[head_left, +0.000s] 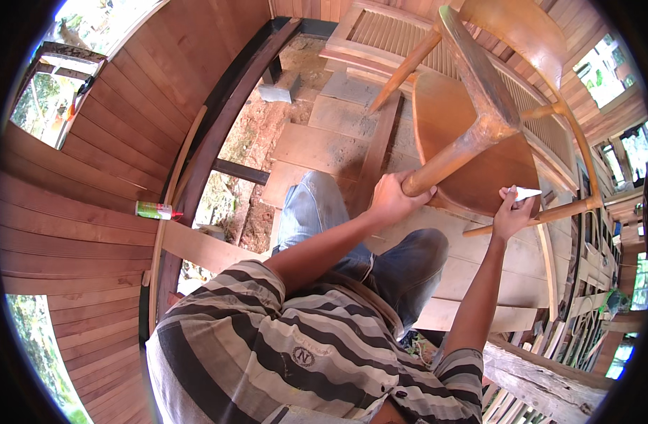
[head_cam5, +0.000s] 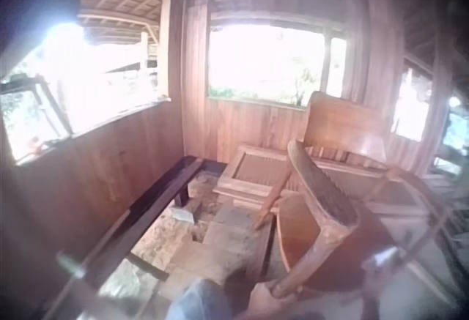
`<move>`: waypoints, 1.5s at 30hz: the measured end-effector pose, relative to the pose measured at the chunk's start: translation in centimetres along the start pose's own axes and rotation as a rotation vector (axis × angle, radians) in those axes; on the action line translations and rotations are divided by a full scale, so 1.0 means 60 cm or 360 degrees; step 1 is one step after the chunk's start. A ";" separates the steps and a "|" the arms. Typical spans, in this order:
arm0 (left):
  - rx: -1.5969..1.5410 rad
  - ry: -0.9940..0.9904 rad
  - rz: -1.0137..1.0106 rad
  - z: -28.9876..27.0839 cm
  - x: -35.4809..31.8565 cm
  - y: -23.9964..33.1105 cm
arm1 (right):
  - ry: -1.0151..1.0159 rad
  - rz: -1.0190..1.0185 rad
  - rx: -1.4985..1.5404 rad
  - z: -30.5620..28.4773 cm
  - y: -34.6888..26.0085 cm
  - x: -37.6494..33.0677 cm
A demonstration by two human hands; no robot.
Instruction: The person uses a nail gun to attach wooden slats to a frame while working with others. Later, the person applies a substance from a small bottle to a wooden chair and rubs it in with their hand.
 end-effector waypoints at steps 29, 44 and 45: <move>-0.1375 -0.0801 -0.0458 0.049 0.211 0.011 | 0.0068 -0.0161 -0.0303 -0.004 -0.011 -0.018; -0.1373 -0.0955 -0.0329 0.054 0.209 0.007 | 0.0357 -0.0143 -0.0702 -0.039 -0.035 -0.066; -0.1382 -0.0976 -0.0327 0.055 0.202 0.008 | 0.0366 -0.0195 -0.0828 -0.049 -0.036 -0.071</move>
Point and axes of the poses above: each hand's wrist, its own x-axis towards the middle knuckle, its own z-axis out of the palm, y = z × x, the point moved 8 cm from there along x, towards the middle knuckle, and after that the axes turned 14 degrees about -z, right-handed, at the moved point
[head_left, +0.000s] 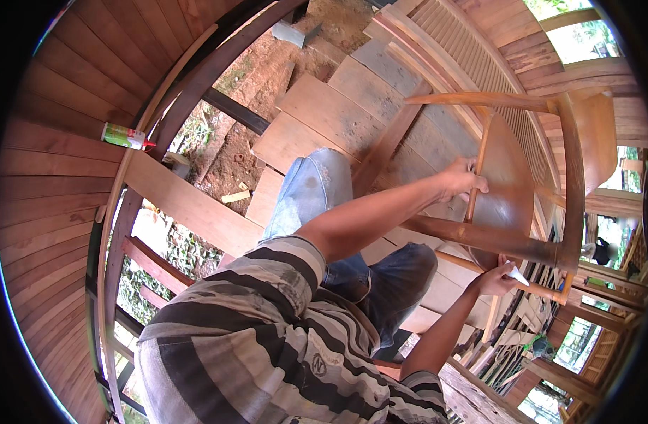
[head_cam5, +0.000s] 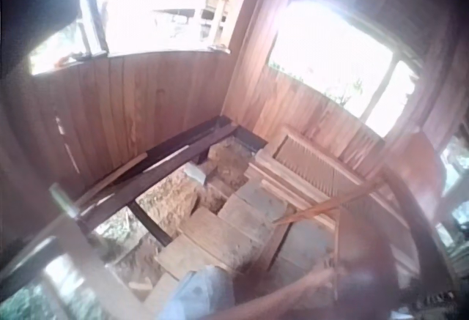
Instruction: The person uses a nail gun to attach wooden slats to a frame while working with others. Later, the person applies a substance from a small bottle to a wooden chair and rubs it in with their hand.
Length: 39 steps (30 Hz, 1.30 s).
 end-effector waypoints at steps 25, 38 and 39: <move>0.0017 -0.0069 0.0060 -0.010 0.019 -0.008 | -0.0040 -0.0239 -0.0363 -0.005 0.035 -0.007; -0.0173 -0.0032 0.0184 -0.009 0.034 -0.009 | -0.0204 0.0043 -0.0014 0.012 0.041 -0.039; -0.0176 -0.0046 0.0175 -0.008 0.032 -0.008 | -0.0190 -0.0054 -0.0023 0.005 0.045 -0.041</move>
Point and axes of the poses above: each hand's wrist, its own x-axis towards the middle knuckle, its own z-axis out of the palm, y = z × x, the point moved 8 cm from there along x, towards the middle knuckle, and after that the axes turned 14 degrees about -z, right-handed, at the moved point
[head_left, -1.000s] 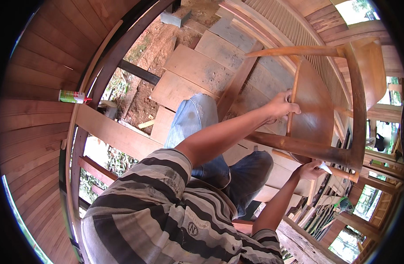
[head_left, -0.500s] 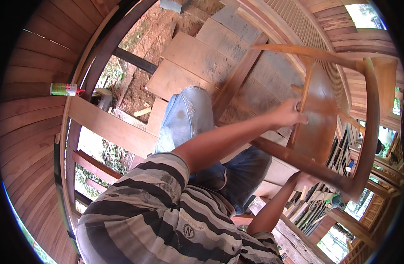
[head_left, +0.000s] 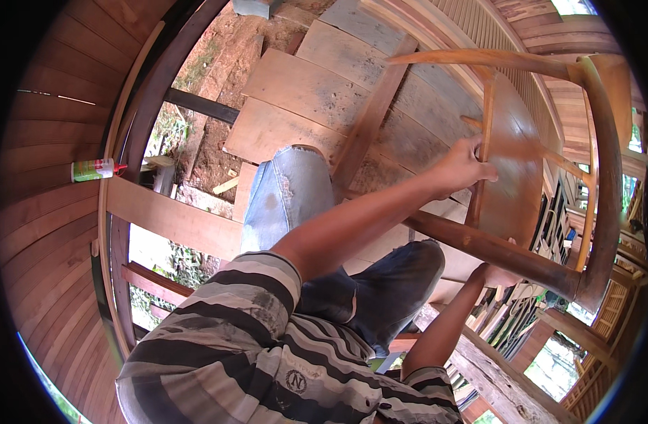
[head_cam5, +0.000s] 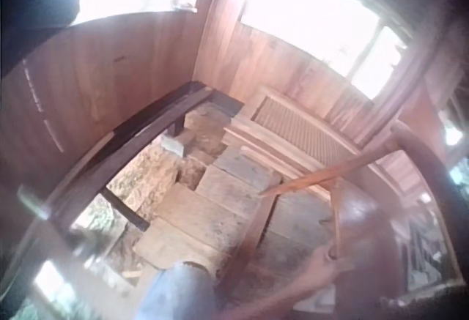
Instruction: The person uses a nail gun to attach wooden slats to a frame while working with others. Later, the person applies a substance from a small bottle to a wooden chair and rubs it in with their hand.
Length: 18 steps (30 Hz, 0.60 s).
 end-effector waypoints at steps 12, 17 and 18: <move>0.0337 0.0017 -0.0156 0.011 -0.022 0.005 | 0.0428 0.0427 0.0088 -0.050 0.030 -0.047; 0.0309 0.0071 -0.0120 0.017 -0.013 -0.008 | 0.0127 0.0473 -0.0464 -0.043 -0.097 -0.007; 0.0472 0.0094 -0.0133 0.028 -0.013 0.001 | 0.0373 0.0460 -0.0456 -0.051 -0.053 -0.036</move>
Point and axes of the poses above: each hand's wrist, its own x-axis towards the middle knuckle, its own z-axis out of the palm, y = z × x, the point moved 8 cm from there along x, towards the middle knuckle, and after that the axes turned 14 degrees about -z, right-handed, at the moved point
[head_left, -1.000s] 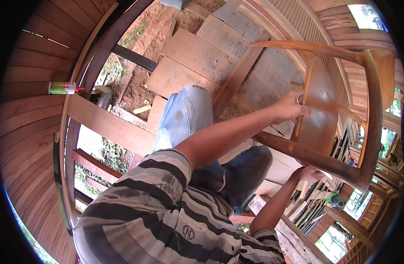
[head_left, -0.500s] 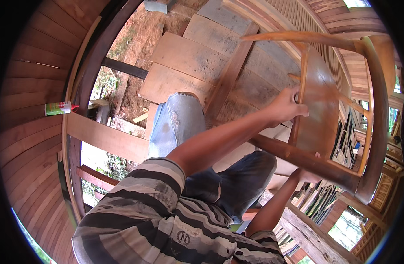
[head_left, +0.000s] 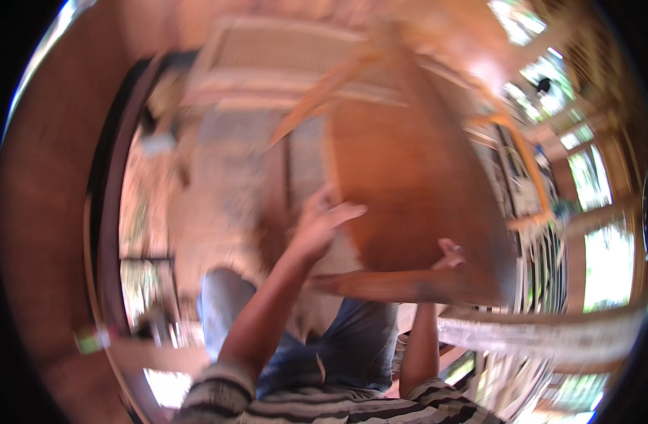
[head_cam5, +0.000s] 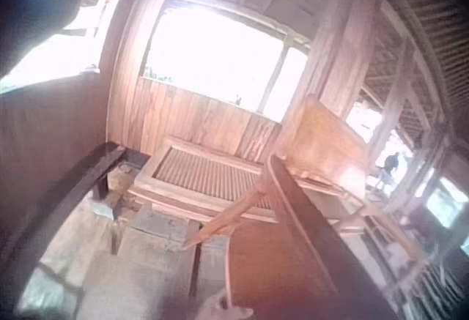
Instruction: The person uses a nail gun to attach wooden slats to a frame while working with others. Later, the person applies a substance from a small bottle to a wooden chair and rubs it in with their hand.
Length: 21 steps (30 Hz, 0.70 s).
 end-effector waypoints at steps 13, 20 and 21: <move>-0.0179 -0.0086 -0.0125 -0.061 0.037 -0.064 | -0.0517 -0.0016 0.0341 0.008 0.008 0.147; -0.0170 -0.0198 -0.0233 -0.039 0.039 -0.074 | -0.0762 -0.0288 -0.0041 0.135 0.188 0.247; -0.0088 -0.0225 -0.0155 -0.024 0.027 -0.055 | -0.0876 -0.0244 -0.0041 0.161 0.206 0.250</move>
Point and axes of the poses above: each hand's wrist, its own x-axis towards the middle knuckle, its own z-axis out of the palm, y = z × x, the point moved 8 cm from there along x, towards the middle knuckle, and after that the axes turned 14 degrees about -z, right-handed, at the moved point
